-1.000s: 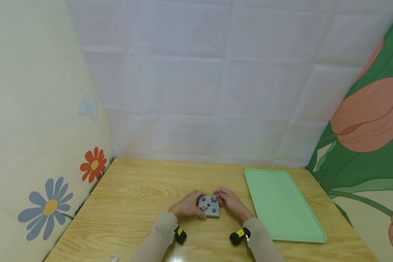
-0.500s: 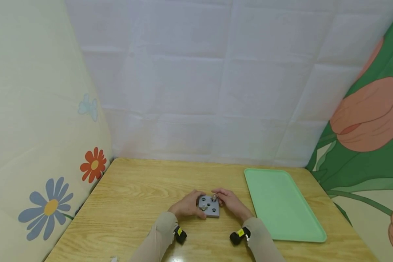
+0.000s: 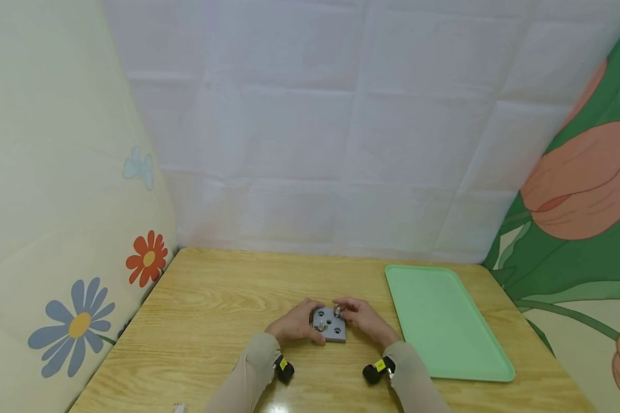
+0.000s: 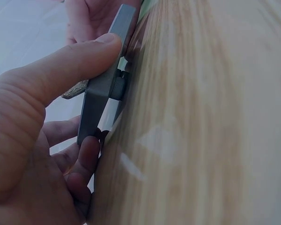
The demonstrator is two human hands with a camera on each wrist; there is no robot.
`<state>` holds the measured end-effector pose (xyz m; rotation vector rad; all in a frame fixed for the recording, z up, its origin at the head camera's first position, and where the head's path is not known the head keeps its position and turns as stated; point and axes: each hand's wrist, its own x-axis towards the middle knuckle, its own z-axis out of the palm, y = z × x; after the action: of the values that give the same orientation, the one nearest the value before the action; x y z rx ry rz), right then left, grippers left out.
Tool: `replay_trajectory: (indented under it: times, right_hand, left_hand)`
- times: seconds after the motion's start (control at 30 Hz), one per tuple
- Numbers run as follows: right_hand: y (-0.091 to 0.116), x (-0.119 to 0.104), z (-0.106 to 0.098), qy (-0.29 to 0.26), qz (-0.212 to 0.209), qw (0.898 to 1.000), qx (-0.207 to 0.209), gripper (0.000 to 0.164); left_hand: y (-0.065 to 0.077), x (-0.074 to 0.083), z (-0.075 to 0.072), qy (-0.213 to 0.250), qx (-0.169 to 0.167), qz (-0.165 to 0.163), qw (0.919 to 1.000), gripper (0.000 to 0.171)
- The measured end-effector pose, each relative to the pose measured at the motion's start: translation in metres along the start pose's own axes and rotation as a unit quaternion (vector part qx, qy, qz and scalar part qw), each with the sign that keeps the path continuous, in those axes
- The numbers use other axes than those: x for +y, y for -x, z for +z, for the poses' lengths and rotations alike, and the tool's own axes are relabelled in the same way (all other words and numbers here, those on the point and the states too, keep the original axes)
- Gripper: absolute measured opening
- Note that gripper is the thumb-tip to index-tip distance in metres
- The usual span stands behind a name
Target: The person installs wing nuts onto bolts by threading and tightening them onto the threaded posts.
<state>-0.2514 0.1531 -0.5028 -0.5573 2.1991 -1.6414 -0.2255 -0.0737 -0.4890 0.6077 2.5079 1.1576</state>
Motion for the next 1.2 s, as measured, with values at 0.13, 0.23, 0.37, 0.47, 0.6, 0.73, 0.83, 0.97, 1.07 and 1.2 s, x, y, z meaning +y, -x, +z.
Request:
replay_trajectory:
  times: [0.13,0.23,0.37,0.47,0.6,0.73,0.83,0.97,1.07,1.2]
  right_hand:
    - [0.0003,-0.0007,0.0022,0.049,-0.017,0.999,0.006,0.035]
    - [0.0011,-0.0019,0.0038,0.063,-0.025,0.998,0.013,0.033]
    - [0.0007,-0.0026,0.0041,0.065,-0.019,0.998,0.021,0.03]
    - [0.0001,-0.0019,0.0034,0.057,-0.006,0.998,0.022,0.028]
    - [-0.0006,0.0001,0.0024,0.041,0.01,0.999,0.023,0.025]
    - [-0.0018,0.0009,0.0036,0.034,0.026,0.998,0.04,0.021]
    - [-0.0025,0.0013,0.0055,0.041,0.034,0.997,0.058,0.02]
    - [-0.0024,-0.0004,0.0068,0.048,0.028,0.996,0.07,0.019]
    - [-0.0027,-0.001,0.0055,0.034,0.012,0.997,0.063,0.013]
    - [-0.0024,-0.0036,0.0021,-0.023,0.003,0.999,0.047,0.015]
  left_hand:
    - [-0.0001,0.0004,-0.0005,0.002,-0.002,-0.002,1.0,0.083]
    - [0.0004,0.001,-0.0007,-0.001,-0.001,0.003,1.0,0.082]
    - [0.0014,0.0015,-0.0004,-0.001,-0.001,0.008,1.0,0.082]
    - [0.0015,0.0013,0.0001,0.001,-0.002,0.005,1.0,0.082]
    - [0.0008,0.0,0.0001,-0.001,-0.004,-0.001,1.0,0.081]
    - [0.0003,-0.0004,-0.0002,-0.003,-0.006,-0.001,1.0,0.082]
    - [0.0003,0.0,0.0004,-0.003,-0.007,0.0,1.0,0.082]
    - [0.0002,0.0002,0.0002,-0.006,-0.004,0.001,1.0,0.082]
    - [0.0007,0.0013,-0.0011,-0.004,-0.001,0.004,1.0,0.082]
    - [0.0016,0.0029,-0.0028,-0.002,-0.001,0.009,1.0,0.082]
